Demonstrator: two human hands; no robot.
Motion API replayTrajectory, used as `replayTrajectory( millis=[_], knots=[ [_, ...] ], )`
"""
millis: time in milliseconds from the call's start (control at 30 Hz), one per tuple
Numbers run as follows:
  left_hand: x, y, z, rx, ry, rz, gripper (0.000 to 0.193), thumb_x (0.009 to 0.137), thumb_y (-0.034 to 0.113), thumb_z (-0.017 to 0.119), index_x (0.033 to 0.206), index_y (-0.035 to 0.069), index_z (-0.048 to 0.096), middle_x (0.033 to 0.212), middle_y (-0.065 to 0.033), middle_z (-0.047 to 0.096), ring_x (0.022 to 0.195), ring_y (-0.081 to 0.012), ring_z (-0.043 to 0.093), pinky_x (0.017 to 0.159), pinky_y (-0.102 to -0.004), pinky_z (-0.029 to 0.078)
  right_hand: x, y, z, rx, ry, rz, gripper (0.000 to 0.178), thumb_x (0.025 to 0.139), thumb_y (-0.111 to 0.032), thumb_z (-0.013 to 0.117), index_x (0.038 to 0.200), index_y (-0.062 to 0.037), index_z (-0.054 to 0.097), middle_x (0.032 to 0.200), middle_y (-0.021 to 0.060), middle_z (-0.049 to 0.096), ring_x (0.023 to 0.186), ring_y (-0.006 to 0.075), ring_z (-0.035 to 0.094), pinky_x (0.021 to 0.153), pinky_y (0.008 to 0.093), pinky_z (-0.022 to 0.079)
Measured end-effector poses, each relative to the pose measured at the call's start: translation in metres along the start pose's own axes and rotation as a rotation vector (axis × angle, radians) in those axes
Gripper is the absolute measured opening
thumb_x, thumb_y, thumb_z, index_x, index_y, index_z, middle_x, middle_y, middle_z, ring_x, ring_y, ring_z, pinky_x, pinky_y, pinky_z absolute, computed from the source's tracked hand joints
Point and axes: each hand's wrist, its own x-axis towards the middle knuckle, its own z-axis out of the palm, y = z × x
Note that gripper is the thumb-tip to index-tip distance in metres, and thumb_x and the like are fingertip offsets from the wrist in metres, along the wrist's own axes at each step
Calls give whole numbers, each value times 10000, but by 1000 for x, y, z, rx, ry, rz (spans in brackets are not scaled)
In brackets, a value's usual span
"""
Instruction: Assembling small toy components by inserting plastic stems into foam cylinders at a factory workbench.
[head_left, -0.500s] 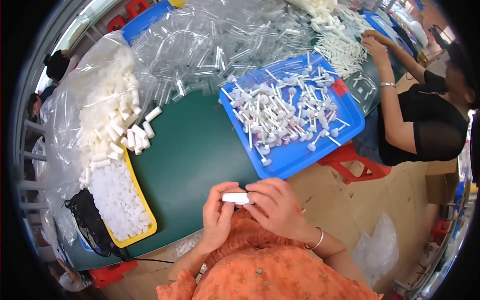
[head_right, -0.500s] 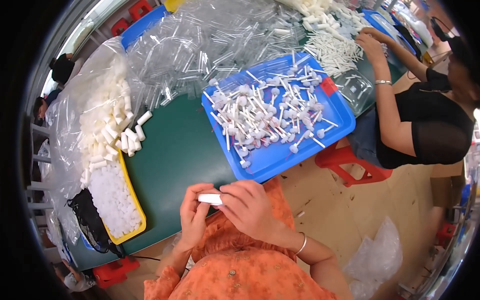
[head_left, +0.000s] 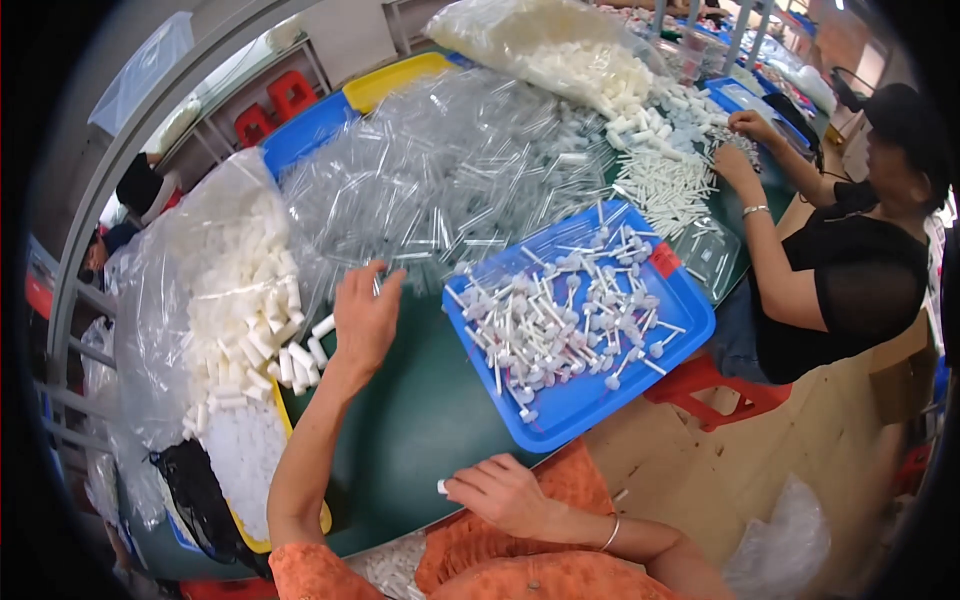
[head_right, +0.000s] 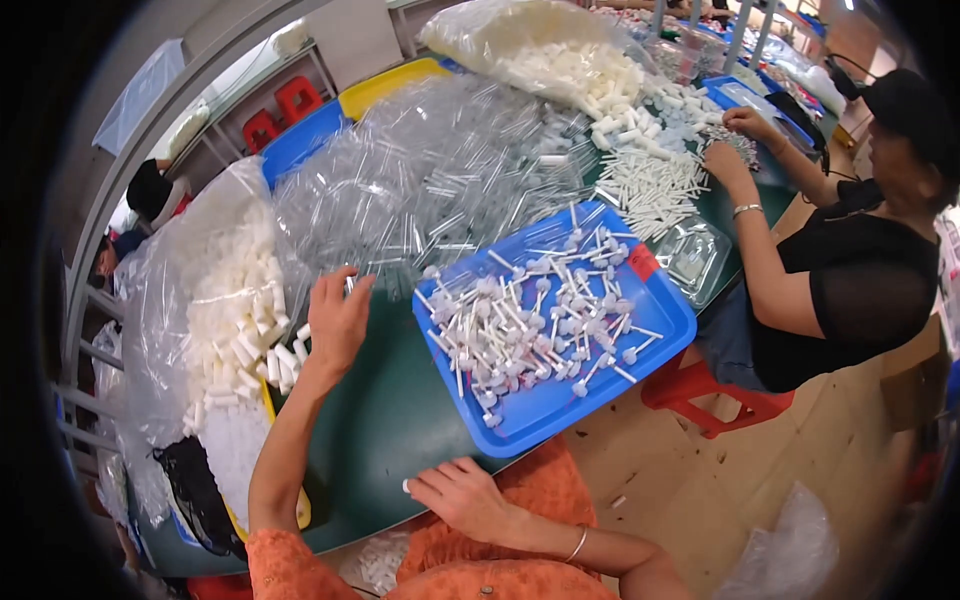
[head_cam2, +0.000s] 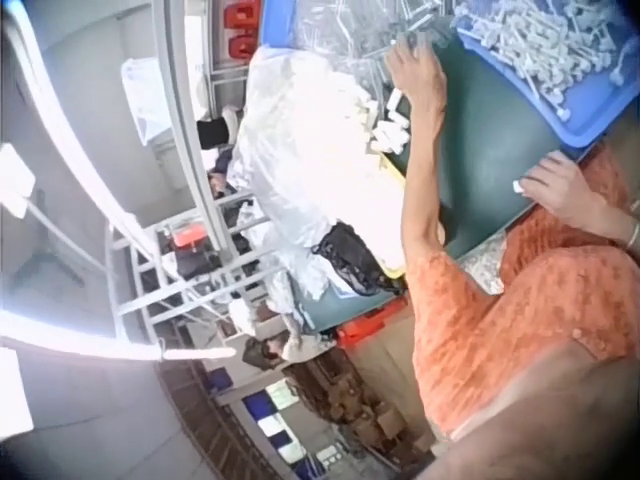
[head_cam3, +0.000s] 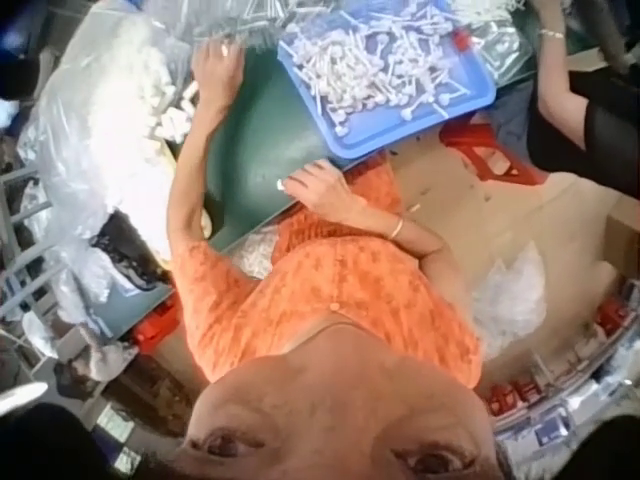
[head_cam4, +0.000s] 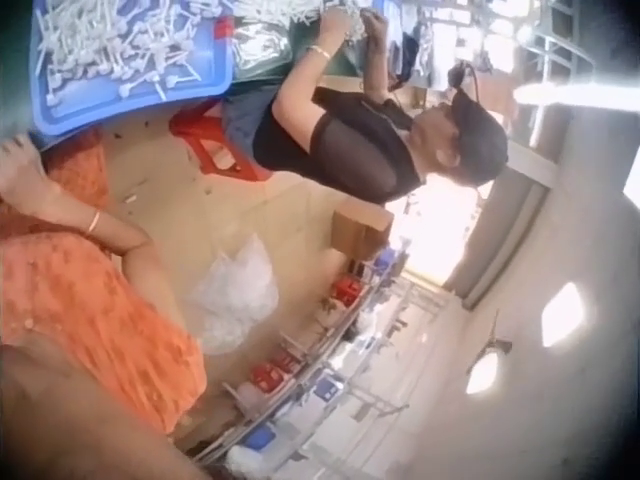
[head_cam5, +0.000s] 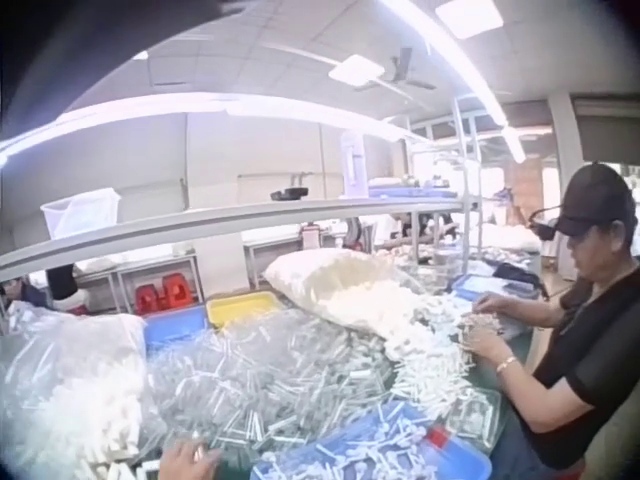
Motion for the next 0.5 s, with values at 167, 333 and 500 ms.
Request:
replayTrajectory(
  millis=[167,333,500],
  knots=[
    [89,43,20,-4,156,427,413,757,133,738,1158,145,643,1275,-106,549,1210,-304,488,1011,-454,353,-8,11,12,29,49,28,159,807,-172,708,950,-111,674,874,-9,639,752,153,594,683,295,446],
    [185,51,66,43,225,376,313,817,283,700,1096,150,649,1292,-134,516,1275,-302,421,1047,-542,296,0,15,18,107,66,113,182,813,-185,703,969,-112,645,877,-4,608,771,168,581,680,295,454],
    [229,64,126,52,62,446,333,828,343,685,1104,158,663,1253,-125,545,1247,-300,443,1051,-555,285,6,19,22,122,78,136,181,821,-198,690,970,-106,644,881,-7,607,759,168,584,630,281,464]
  ],
)
